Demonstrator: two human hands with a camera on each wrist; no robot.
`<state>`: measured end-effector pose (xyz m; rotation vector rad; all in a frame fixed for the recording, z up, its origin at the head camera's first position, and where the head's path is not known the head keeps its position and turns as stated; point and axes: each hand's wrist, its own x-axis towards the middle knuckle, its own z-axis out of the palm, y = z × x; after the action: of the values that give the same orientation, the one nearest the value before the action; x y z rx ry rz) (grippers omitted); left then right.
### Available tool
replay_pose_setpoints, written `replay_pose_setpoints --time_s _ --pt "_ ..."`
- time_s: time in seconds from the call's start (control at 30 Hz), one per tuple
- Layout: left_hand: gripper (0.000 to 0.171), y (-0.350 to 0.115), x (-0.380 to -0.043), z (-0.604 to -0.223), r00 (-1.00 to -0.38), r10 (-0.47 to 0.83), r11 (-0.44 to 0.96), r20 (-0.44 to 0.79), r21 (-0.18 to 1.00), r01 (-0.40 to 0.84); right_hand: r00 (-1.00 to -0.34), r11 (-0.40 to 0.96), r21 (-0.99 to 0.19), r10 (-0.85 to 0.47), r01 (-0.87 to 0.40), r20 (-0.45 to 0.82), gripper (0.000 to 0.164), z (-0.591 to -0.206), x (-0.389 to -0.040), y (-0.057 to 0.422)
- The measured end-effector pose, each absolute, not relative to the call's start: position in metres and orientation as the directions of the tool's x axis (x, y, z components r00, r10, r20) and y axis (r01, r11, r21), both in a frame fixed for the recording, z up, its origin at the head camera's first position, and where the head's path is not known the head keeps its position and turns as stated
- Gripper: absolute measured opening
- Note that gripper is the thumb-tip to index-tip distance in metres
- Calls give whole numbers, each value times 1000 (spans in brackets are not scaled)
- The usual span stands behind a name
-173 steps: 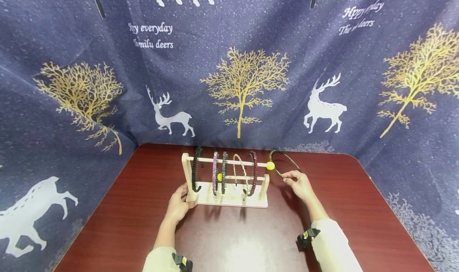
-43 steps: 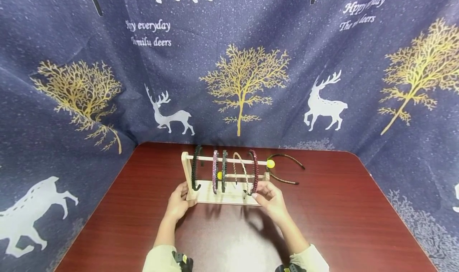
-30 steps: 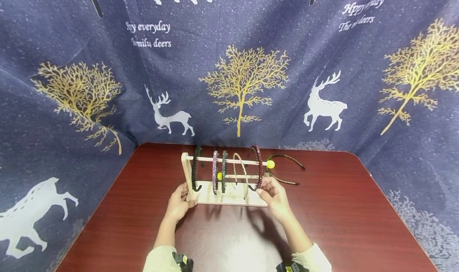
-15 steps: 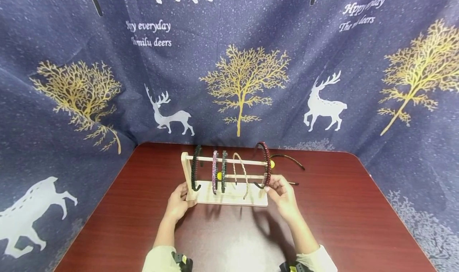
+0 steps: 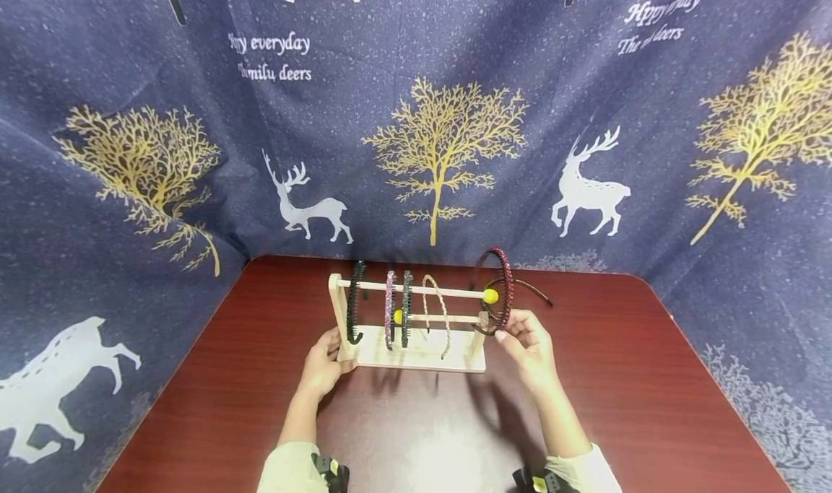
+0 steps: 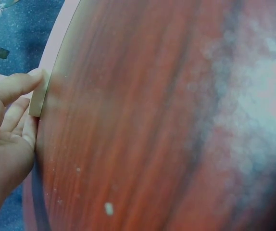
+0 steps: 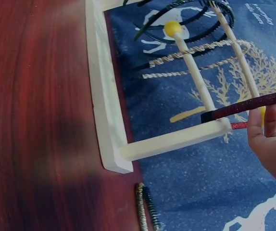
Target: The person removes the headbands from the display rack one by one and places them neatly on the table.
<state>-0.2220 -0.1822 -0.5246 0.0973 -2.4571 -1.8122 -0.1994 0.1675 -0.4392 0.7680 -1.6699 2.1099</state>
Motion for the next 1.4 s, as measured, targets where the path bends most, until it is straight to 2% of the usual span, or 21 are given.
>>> replay_pose_setpoints --time_s 0.2,0.37,0.57,0.73,0.9,0.97,1.07,1.13,1.2,1.27,1.4 --pt "75 -182 -221 -523 -996 -92 306 14 952 -15 -799 -367 -749 -23 -552 600 38 -434 -198 169" --pt "75 -181 -221 -523 -995 -97 297 25 955 -5 -784 -517 -673 -5 -529 621 40 -429 -197 171" --pt "74 -181 -220 -522 -994 -92 278 58 960 31 -766 -612 -603 7 -511 642 41 -421 -194 174" --pt "73 -181 -218 -520 -995 -99 286 35 958 5 -773 -603 -608 23 -516 634 40 -418 -193 177" --pt "74 -181 -218 -519 -994 -102 294 34 956 2 -755 -577 -600 45 -554 654 27 -426 -198 186" --pt "74 -181 -218 -519 -994 -101 292 40 957 9 -727 -618 -560 28 -552 687 26 -451 -214 197" --pt "74 -181 -219 -521 -994 -94 282 47 959 19 -722 -611 -555 40 -564 691 26 -456 -217 203" --pt "74 -181 -219 -522 -995 -90 282 53 959 25 -728 -612 -554 52 -564 684 26 -458 -216 206" --pt "74 -181 -220 -523 -994 -86 286 60 958 33 -757 -561 -594 92 -576 647 27 -436 -200 201" --pt "74 -181 -221 -523 -994 -87 293 62 955 34 -776 -555 -605 121 -570 620 33 -433 -197 202" --pt "74 -181 -221 -522 -994 -86 289 59 957 32 -801 -525 -635 170 -567 574 37 -447 -202 215"
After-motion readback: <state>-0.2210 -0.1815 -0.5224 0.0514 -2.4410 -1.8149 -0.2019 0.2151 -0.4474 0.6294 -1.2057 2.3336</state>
